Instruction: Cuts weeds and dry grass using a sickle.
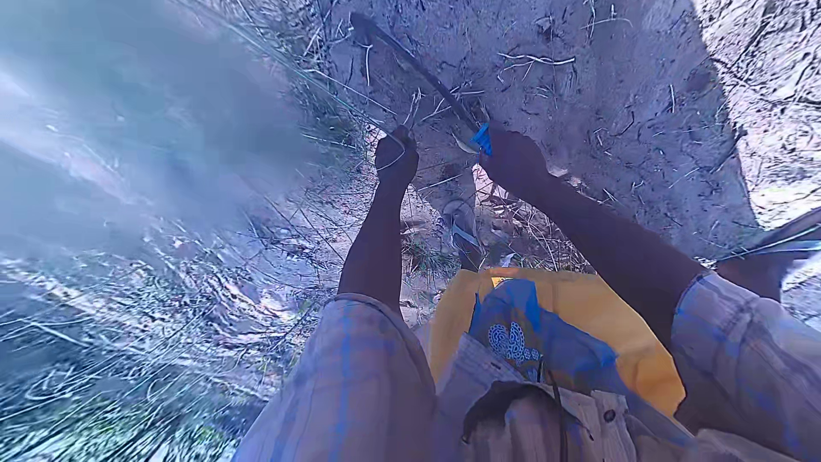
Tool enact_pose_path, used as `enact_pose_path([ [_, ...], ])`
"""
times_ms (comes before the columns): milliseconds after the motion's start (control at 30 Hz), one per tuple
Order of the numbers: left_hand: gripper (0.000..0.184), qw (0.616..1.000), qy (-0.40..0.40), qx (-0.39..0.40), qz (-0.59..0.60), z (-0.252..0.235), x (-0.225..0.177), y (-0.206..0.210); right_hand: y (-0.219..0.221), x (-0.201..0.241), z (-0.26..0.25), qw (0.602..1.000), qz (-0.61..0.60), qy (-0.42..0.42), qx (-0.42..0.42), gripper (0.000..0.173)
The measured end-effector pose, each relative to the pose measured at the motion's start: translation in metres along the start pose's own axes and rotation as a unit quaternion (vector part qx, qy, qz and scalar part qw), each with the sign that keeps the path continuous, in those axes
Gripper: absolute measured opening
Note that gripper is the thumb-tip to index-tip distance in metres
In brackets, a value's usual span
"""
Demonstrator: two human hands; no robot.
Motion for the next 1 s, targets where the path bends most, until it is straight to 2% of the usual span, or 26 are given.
enact_pose_path([
  [33,0.042,1.0,0.003,0.005,-0.005,0.001,0.002,0.001,0.006,-0.028,0.003,0.999,0.008,0.034,0.006,0.043],
  [100,0.042,0.999,0.02,0.029,-0.034,0.008,-0.002,0.004,0.019,-0.106,0.051,0.992,0.016,0.122,0.027,0.042],
  [167,0.037,0.996,0.038,0.059,-0.064,0.021,-0.008,0.012,0.025,-0.192,0.135,0.971,0.054,0.224,0.071,0.047],
  [233,0.034,0.985,0.053,0.129,-0.103,0.053,-0.004,0.05,0.035,-0.275,0.245,0.939,0.064,0.324,0.097,0.047],
  [267,0.033,0.976,0.061,0.167,-0.125,0.068,-0.005,0.072,0.032,-0.297,0.291,0.929,0.058,0.355,0.083,0.043],
  [300,0.032,0.969,0.07,0.185,-0.147,0.073,-0.01,0.087,0.024,-0.308,0.313,0.93,0.047,0.361,0.049,0.04],
  [367,0.036,0.967,0.083,0.167,-0.172,0.074,-0.023,0.095,0.006,-0.299,0.312,0.953,0.023,0.301,-0.036,0.035],
  [400,0.036,0.976,0.097,0.124,-0.15,0.073,-0.033,0.092,-0.003,-0.285,0.302,0.965,0.016,0.253,-0.067,0.035],
  [500,0.041,0.989,0.127,-0.072,-0.034,0.047,-0.069,0.035,-0.029,-0.23,0.231,0.985,0.005,0.074,-0.153,0.044],
  [567,0.051,0.984,0.064,-0.149,0.074,0.015,-0.074,0.0,-0.03,-0.192,0.188,0.982,-0.033,-0.009,-0.184,0.045],
  [667,0.07,0.943,-0.107,-0.121,0.291,-0.05,-0.073,-0.012,-0.027,-0.132,0.155,0.959,-0.107,-0.105,-0.239,0.038],
  [733,0.065,0.939,-0.163,-0.063,0.295,-0.066,-0.084,0.003,-0.017,-0.113,0.155,0.949,-0.155,-0.12,-0.246,0.034],
  [833,0.047,0.955,-0.162,0.002,0.248,-0.066,-0.093,0.018,-0.01,-0.109,0.162,0.947,-0.162,-0.118,-0.25,0.032],
  [933,0.043,0.923,-0.157,-0.017,0.35,-0.061,-0.074,0.027,-0.022,-0.116,0.162,0.949,-0.128,-0.132,-0.256,0.031],
  [1000,0.042,0.959,-0.122,-0.03,0.255,-0.048,-0.063,0.018,-0.033,-0.107,0.154,0.945,-0.115,-0.164,-0.257,0.033],
])
Point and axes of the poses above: each hand's wrist, its own z-axis away from the middle knuckle, its own y-axis out of the palm, x = y × z, the point moved 7 cm from there along -z, towards the middle knuckle, and after that the axes turned 15 degrees about -z, right-handed, at the moved point
